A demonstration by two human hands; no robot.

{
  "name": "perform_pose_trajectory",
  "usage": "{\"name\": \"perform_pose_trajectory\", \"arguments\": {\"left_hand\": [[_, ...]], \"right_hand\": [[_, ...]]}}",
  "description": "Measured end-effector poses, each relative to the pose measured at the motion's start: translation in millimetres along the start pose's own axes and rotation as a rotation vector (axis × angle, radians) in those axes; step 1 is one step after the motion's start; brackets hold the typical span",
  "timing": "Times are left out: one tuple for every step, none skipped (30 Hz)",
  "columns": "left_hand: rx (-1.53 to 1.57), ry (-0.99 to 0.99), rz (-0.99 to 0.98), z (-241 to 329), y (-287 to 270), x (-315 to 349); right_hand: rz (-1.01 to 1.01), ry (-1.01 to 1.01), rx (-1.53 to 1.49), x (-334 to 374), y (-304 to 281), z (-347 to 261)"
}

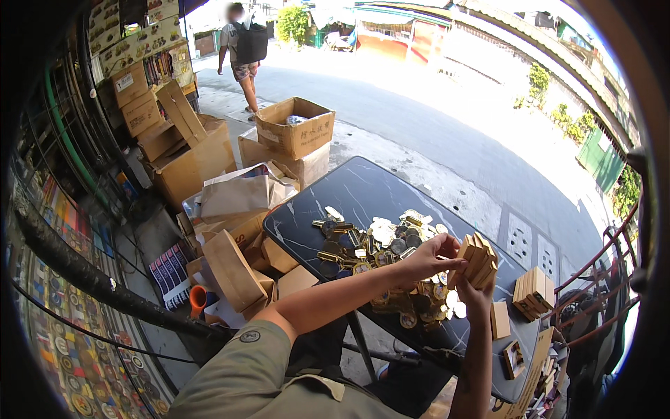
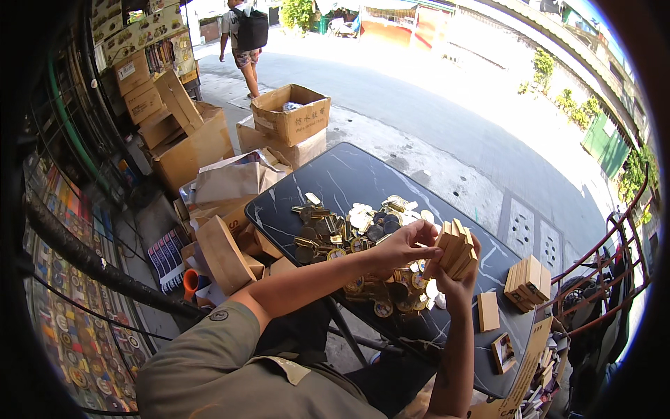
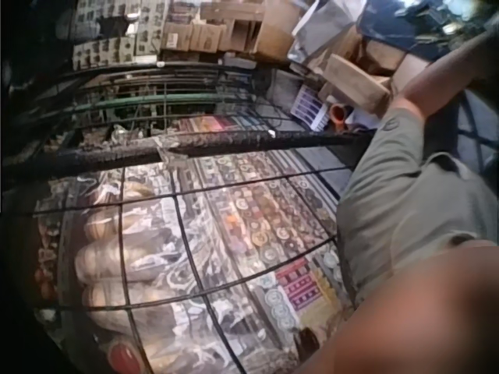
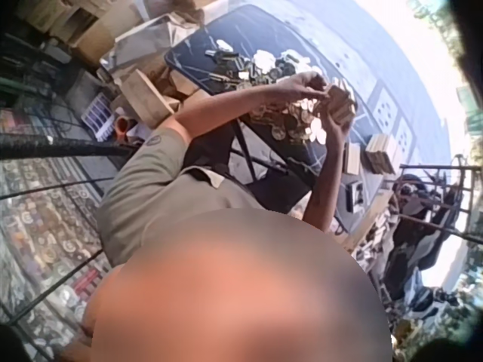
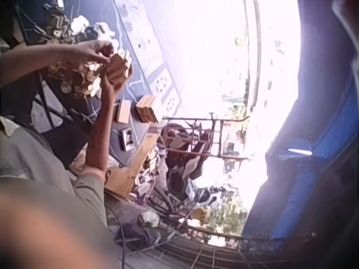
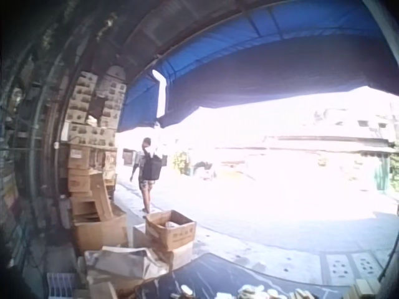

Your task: The person repeatedly picks up small wooden blocks from a table and stacks them into small piles. They handle the blocks one at a time, occasionally rearranging the stacks. The person also briefly opens a plastic container near the end of the clip.

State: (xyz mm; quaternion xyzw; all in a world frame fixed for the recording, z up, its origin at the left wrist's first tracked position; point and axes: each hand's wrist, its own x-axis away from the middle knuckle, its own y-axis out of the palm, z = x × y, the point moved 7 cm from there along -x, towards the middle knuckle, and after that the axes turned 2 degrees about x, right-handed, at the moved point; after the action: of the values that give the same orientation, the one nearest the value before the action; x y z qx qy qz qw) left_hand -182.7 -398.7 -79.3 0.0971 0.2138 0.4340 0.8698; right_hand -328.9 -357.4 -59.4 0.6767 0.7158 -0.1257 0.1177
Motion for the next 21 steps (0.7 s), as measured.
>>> {"name": "perform_pose_trajectory", "arguments": {"left_hand": [[-0.007,-0.011,0.008,1.0,-1.5,0.3],[-0.006,-0.014,-0.001,1.6,-1.7,0.4],[-0.005,-0.016,-0.009,1.9,-2.7,0.4],[-0.004,-0.018,-0.016,1.3,-3.3,0.5],[0.047,-0.039,-0.04,-0.3,-3.7,0.0],[0.051,-0.028,-0.035,-0.7,-5.1,-0.1],[0.053,-0.015,-0.029,-0.6,-6.7,-1.1],[0.054,-0.001,-0.021,-0.8,-7.7,-1.5],[0.012,0.014,-0.035,-0.4,-7.1,-2.5],[0.035,0.022,-0.028,-0.2,-7.6,-2.8],[0.06,0.03,-0.021,0.4,-7.7,-3.3],[0.086,0.036,-0.015,1.7,-7.9,-3.1],[0.066,0.106,0.041,7.8,-11.0,-2.5],[-0.025,0.14,0.09,12.3,-13.4,-1.1],[-0.115,0.174,0.138,17.9,-15.6,1.0],[-0.203,0.206,0.184,23.8,-17.1,3.6],[-0.222,0.222,0.211,28.0,-16.7,6.0],[-0.219,0.22,0.197,31.0,-14.2,7.0],[-0.215,0.216,0.182,33.3,-10.7,7.9],[-0.207,0.206,0.166,34.4,-6.4,8.7],[-0.245,0.262,0.203,38.7,-2.8,12.5]], "right_hand": [[-0.006,-0.029,0.036,0.5,0.7,-1.8],[0.008,-0.021,0.014,1.5,0.9,-1.1],[0.004,-0.02,0.0,2.1,2.4,-1.6],[-0.015,-0.03,-0.024,2.9,5.3,-3.0],[-0.005,-0.008,-0.015,3.8,5.9,-2.2],[-0.011,0.001,-0.017,4.1,7.3,-2.1],[-0.016,-0.015,-0.017,4.4,8.5,-3.4],[-0.016,-0.018,-0.014,4.0,8.5,-3.6],[-0.016,-0.045,-0.011,3.3,7.8,-5.5],[-0.032,-0.097,-0.025,2.9,8.2,-8.3],[-0.043,-0.135,0.012,1.1,7.4,-10.5],[-0.007,-0.105,0.054,-0.7,3.4,-7.5],[0.019,-0.104,0.069,-2.8,-0.5,-7.2],[0.024,-0.12,0.065,-3.7,-2.3,-8.0],[0.027,-0.116,0.051,-5.1,-4.8,-8.6],[0.075,-0.094,0.061,-6.1,-9.0,-7.8],[0.088,-0.087,0.061,-6.3,-10.5,-8.7],[0.102,-0.099,0.039,-6.8,-11.0,-10.8],[0.133,-0.054,0.039,-6.6,-11.6,-9.3],[0.09,-0.063,0.05,-6.5,-6.5,-11.8],[0.08,-0.079,0.041,-6.9,-1.7,-14.0]]}}
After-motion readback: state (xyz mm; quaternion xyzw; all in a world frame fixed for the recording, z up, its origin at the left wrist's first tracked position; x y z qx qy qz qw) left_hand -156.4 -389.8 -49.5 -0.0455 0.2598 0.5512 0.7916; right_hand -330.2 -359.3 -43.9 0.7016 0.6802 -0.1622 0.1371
